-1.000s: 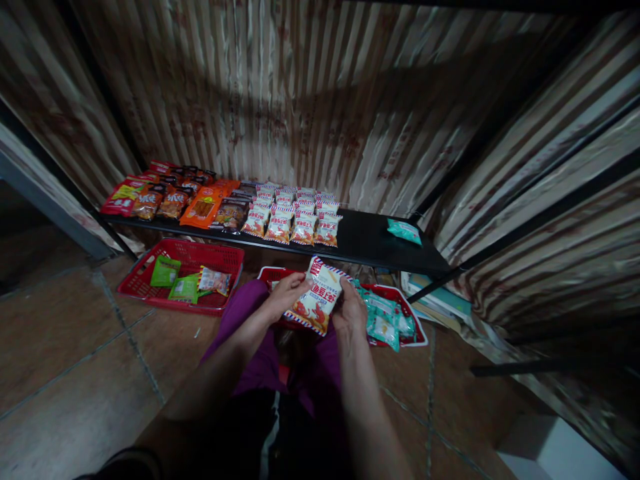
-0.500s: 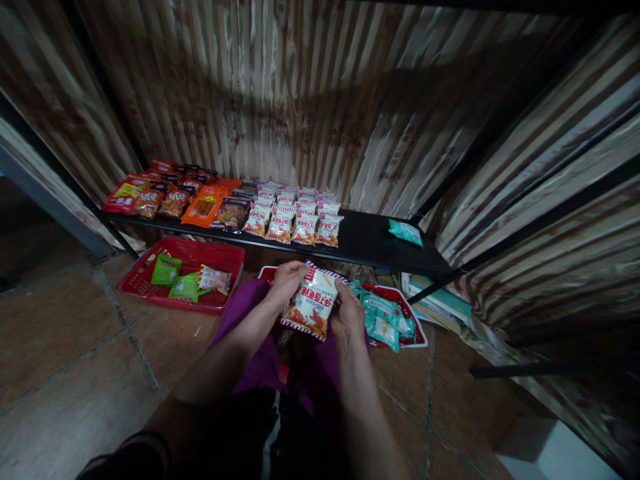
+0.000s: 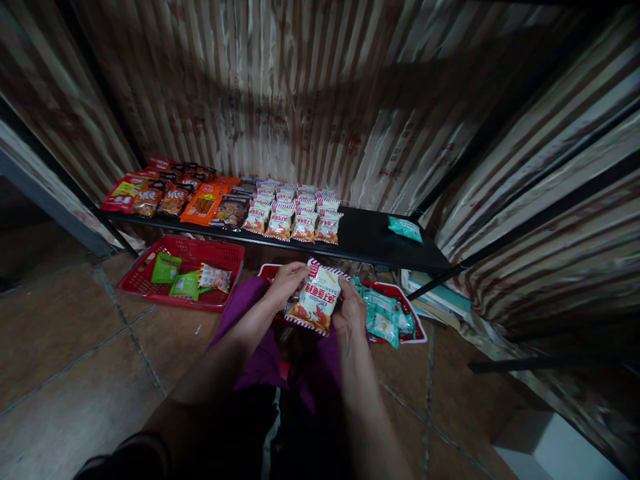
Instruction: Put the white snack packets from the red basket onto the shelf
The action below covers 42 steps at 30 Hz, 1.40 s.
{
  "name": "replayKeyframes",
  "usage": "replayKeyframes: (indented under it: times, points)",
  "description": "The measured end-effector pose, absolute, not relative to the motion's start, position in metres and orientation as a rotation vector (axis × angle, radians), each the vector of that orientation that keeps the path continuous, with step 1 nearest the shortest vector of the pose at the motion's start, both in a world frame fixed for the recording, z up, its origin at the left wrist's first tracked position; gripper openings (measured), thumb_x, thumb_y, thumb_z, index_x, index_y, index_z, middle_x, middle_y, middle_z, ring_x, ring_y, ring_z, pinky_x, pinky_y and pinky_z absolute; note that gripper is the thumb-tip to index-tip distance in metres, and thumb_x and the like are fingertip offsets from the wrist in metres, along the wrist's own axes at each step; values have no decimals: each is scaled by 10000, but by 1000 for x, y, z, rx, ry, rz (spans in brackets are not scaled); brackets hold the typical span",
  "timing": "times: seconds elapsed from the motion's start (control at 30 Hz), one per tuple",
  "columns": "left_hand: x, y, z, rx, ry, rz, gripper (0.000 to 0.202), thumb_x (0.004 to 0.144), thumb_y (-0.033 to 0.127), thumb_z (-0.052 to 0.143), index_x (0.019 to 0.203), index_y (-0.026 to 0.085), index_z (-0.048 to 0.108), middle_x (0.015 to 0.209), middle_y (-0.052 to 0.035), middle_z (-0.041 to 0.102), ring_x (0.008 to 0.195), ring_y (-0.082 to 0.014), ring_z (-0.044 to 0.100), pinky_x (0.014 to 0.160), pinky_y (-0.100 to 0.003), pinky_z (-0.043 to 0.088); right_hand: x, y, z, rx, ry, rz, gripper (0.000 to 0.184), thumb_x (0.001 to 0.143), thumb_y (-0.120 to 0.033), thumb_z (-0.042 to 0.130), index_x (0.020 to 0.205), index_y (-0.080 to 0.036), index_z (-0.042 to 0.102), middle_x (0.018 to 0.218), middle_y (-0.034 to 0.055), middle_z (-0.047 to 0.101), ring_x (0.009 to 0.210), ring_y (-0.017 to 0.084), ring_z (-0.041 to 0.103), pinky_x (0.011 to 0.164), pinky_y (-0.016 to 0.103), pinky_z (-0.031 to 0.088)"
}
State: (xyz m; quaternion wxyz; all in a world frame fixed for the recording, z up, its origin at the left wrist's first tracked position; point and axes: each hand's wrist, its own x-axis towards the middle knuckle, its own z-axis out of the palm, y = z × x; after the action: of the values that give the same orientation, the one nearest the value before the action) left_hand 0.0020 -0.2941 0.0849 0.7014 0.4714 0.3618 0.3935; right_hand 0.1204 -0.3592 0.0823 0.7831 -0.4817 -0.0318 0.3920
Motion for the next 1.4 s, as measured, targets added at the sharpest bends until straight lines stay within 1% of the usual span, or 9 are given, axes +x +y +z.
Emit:
replayKeyframes:
  times: [0.17, 0.37, 0.63, 0.8, 0.9, 1.07, 1.17, 1.33, 1.4]
  points:
    - [-5, -301, 85, 1083, 753, 778, 251, 639, 365, 688, 768, 152, 655, 688, 9, 607, 587, -81, 514, 555, -194, 381, 125, -357, 79, -1044, -18, 860, 195, 588, -218, 770, 710, -155, 631, 623, -7, 704, 550, 142, 647, 554, 260, 547]
    - [-13, -310, 87, 1067, 756, 718, 361, 611, 385, 755, 868, 143, 682, 824, -51, 690, 707, -133, 601, 619, -214, 435, 129, -355, 74, -1035, -44, 849, 170, 619, -214, 745, 723, -152, 626, 629, -5, 701, 545, 139, 641, 569, 268, 551]
    - [-14, -314, 80, 1003, 739, 677, 371, 598, 376, 790, 854, 131, 679, 797, -70, 715, 724, -179, 650, 660, -262, 481, 128, -354, 77, -1037, -47, 853, 130, 635, -181, 725, 711, -151, 624, 616, -9, 700, 539, 138, 643, 561, 258, 549]
    - [-10, -314, 74, 956, 773, 725, 308, 603, 330, 785, 805, 131, 666, 775, -59, 710, 674, -168, 647, 664, -278, 491, 128, -354, 79, -1061, -45, 858, 132, 643, -184, 731, 710, -159, 620, 615, -14, 701, 535, 135, 643, 558, 245, 543]
    - [-9, -314, 75, 938, 795, 749, 302, 593, 326, 788, 783, 129, 660, 751, -51, 704, 647, -160, 639, 652, -274, 490, 127, -354, 81, -1099, -60, 888, 134, 671, -235, 726, 723, -171, 620, 623, -18, 705, 541, 134, 644, 546, 241, 542]
    - [-7, -309, 80, 889, 785, 817, 292, 585, 327, 785, 753, 131, 650, 718, -40, 696, 620, -148, 624, 633, -270, 489, 121, -359, 82, -1104, -149, 1026, 232, 723, -388, 697, 823, -185, 646, 701, 2, 726, 608, 160, 671, 580, 272, 562]
    - [-6, -303, 84, 864, 788, 870, 269, 603, 316, 769, 762, 131, 653, 735, -47, 699, 641, -148, 628, 645, -272, 491, 120, -366, 80, -1097, -261, 1111, 317, 681, -430, 734, 879, -195, 654, 752, 9, 730, 695, 181, 690, 608, 283, 568]
    - [-1, -292, 90, 878, 890, 993, 198, 651, 309, 728, 712, 141, 644, 679, -28, 679, 661, -153, 630, 645, -262, 492, 120, -376, 76, -1127, -420, 1148, 406, 590, -322, 814, 951, -217, 661, 876, -3, 718, 740, 148, 679, 616, 260, 576]
    - [2, -288, 92, 895, 917, 1005, 191, 673, 318, 710, 711, 142, 645, 655, -24, 670, 670, -159, 633, 645, -263, 495, 117, -378, 76, -1108, -451, 1169, 424, 566, -276, 828, 952, -213, 663, 880, -1, 714, 738, 137, 674, 644, 263, 584]
